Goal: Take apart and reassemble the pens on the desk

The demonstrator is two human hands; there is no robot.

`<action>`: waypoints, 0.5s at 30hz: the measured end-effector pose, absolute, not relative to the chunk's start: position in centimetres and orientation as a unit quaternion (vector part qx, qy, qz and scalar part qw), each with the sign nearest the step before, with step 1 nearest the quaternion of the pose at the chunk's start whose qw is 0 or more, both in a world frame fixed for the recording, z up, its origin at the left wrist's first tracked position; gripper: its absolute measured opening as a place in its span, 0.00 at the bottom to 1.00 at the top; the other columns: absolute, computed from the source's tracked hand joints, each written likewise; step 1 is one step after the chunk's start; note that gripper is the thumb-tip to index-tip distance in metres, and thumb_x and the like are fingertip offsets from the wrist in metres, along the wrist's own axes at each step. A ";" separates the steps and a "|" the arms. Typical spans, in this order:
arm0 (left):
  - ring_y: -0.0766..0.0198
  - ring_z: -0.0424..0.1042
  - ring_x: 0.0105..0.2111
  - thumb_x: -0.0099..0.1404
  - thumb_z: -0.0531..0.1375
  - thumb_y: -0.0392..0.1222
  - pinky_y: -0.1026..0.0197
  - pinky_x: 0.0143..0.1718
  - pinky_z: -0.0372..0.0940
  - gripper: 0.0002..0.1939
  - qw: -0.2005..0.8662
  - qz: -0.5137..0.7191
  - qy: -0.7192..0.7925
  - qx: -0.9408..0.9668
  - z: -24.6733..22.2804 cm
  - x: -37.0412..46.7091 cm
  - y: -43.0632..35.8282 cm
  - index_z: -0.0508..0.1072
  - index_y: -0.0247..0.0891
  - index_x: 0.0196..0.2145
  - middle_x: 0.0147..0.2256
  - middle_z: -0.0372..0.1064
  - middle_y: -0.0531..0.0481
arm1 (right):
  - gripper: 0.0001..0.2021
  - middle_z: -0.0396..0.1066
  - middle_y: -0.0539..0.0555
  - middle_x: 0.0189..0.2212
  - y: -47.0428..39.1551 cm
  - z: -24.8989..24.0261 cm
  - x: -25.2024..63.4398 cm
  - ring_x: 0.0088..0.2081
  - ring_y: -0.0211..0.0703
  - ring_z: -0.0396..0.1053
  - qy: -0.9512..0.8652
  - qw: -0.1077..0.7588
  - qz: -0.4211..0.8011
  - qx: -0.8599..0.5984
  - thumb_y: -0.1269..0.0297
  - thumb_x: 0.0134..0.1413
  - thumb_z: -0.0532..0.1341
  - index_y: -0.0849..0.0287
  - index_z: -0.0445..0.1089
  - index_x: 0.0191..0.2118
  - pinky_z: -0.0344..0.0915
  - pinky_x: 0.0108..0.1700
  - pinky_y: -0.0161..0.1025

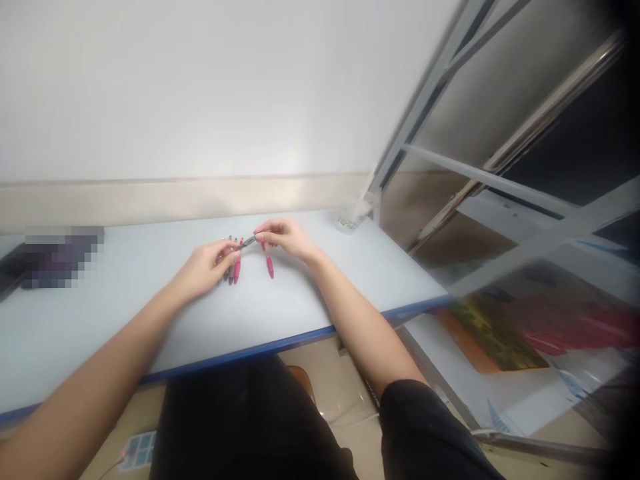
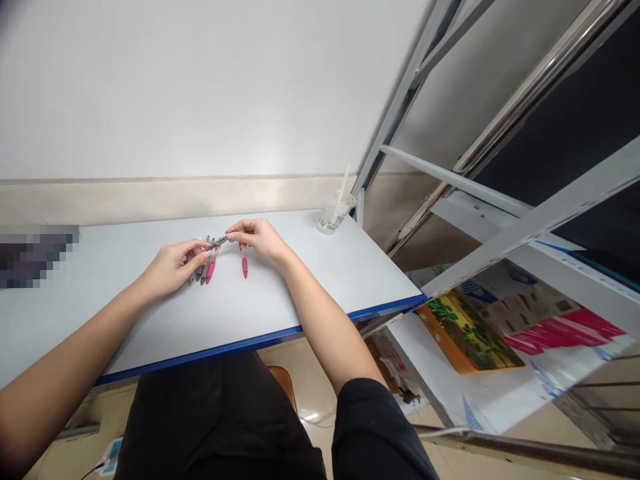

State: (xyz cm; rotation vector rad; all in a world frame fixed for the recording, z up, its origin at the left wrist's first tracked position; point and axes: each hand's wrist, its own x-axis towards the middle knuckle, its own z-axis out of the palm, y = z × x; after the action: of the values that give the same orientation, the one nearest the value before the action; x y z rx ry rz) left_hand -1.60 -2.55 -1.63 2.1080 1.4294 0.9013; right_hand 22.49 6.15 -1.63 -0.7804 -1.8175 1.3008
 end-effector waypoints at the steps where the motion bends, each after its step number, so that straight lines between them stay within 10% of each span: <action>1: 0.60 0.73 0.25 0.74 0.57 0.54 0.56 0.35 0.70 0.19 0.212 0.326 0.519 0.762 -1.7 -1.6 -2.5 0.80 0.41 0.50 0.28 0.78 0.51 | 0.15 0.77 0.52 0.31 6.0 -1.7 22.3 0.30 0.38 0.67 -0.716 0.373 0.503 -0.307 0.51 0.53 0.72 0.59 0.79 0.36 0.64 0.36 0.38; 10: 0.57 0.75 0.29 0.72 0.60 0.61 0.54 0.38 0.70 0.21 0.176 0.312 0.539 0.763 -2.4 -2.4 -2.0 0.84 0.45 0.48 0.35 0.83 0.49 | 0.31 0.61 0.48 0.16 5.0 -2.0 21.4 0.21 0.35 0.56 -0.775 0.310 0.413 -0.365 0.38 0.68 0.59 0.58 0.65 0.21 0.57 0.30 0.38; 15: 0.54 0.77 0.32 0.71 0.61 0.60 0.52 0.41 0.71 0.21 0.159 0.324 0.552 0.752 -2.2 -2.4 -2.0 0.84 0.45 0.49 0.40 0.84 0.47 | 0.17 0.69 0.48 0.24 5.0 -1.6 21.6 0.27 0.37 0.63 -0.779 0.327 0.433 -0.314 0.49 0.60 0.69 0.60 0.74 0.35 0.59 0.32 0.37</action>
State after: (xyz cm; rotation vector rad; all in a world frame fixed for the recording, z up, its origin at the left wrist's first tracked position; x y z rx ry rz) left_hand -2.42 -2.00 -2.23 2.1484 1.5776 0.9254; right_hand 21.61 5.01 -1.63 -0.8213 -2.0412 1.1327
